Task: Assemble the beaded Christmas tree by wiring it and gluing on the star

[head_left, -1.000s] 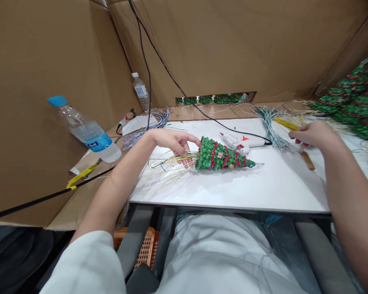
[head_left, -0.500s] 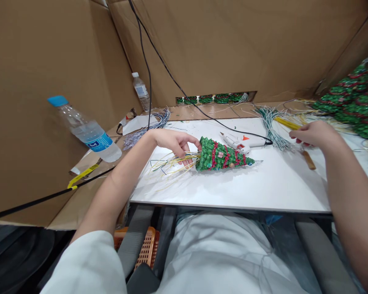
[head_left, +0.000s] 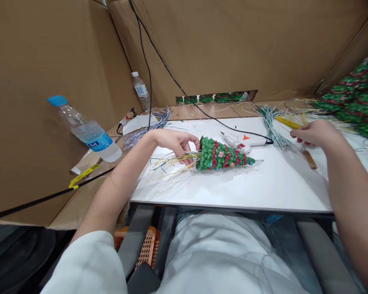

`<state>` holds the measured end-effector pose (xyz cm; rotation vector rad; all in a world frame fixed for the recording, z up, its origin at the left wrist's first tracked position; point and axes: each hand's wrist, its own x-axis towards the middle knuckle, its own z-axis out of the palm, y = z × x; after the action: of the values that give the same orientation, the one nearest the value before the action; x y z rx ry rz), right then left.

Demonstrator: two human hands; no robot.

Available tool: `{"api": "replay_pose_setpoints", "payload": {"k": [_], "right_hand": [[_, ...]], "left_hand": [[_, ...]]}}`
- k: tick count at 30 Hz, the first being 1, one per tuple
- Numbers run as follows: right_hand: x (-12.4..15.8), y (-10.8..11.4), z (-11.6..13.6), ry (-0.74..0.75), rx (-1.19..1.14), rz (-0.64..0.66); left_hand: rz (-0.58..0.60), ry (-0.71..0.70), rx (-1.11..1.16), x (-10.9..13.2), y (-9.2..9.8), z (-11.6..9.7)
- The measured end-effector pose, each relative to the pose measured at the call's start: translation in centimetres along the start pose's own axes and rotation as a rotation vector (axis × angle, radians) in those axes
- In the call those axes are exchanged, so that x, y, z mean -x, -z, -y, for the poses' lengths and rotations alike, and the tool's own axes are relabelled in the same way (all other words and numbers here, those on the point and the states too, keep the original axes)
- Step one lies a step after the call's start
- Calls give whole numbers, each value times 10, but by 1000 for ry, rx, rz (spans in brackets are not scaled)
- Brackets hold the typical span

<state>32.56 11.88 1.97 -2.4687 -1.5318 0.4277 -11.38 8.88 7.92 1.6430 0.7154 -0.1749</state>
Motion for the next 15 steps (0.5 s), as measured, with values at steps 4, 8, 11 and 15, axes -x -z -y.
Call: {"api": "replay_pose_setpoints", "payload": {"k": [4, 8, 11, 15], "right_hand": [[-1, 0, -1, -9, 5, 8], [-1, 0, -1, -10, 18, 11], [-1, 0, 0, -10, 3, 15], [1, 1, 0, 9, 19, 13]], "left_hand": [[2, -9, 4, 0, 1, 2], [11, -31, 19, 1, 1, 1], [34, -57, 36, 1, 1, 1], [69, -81, 56, 1, 2, 2]]}}
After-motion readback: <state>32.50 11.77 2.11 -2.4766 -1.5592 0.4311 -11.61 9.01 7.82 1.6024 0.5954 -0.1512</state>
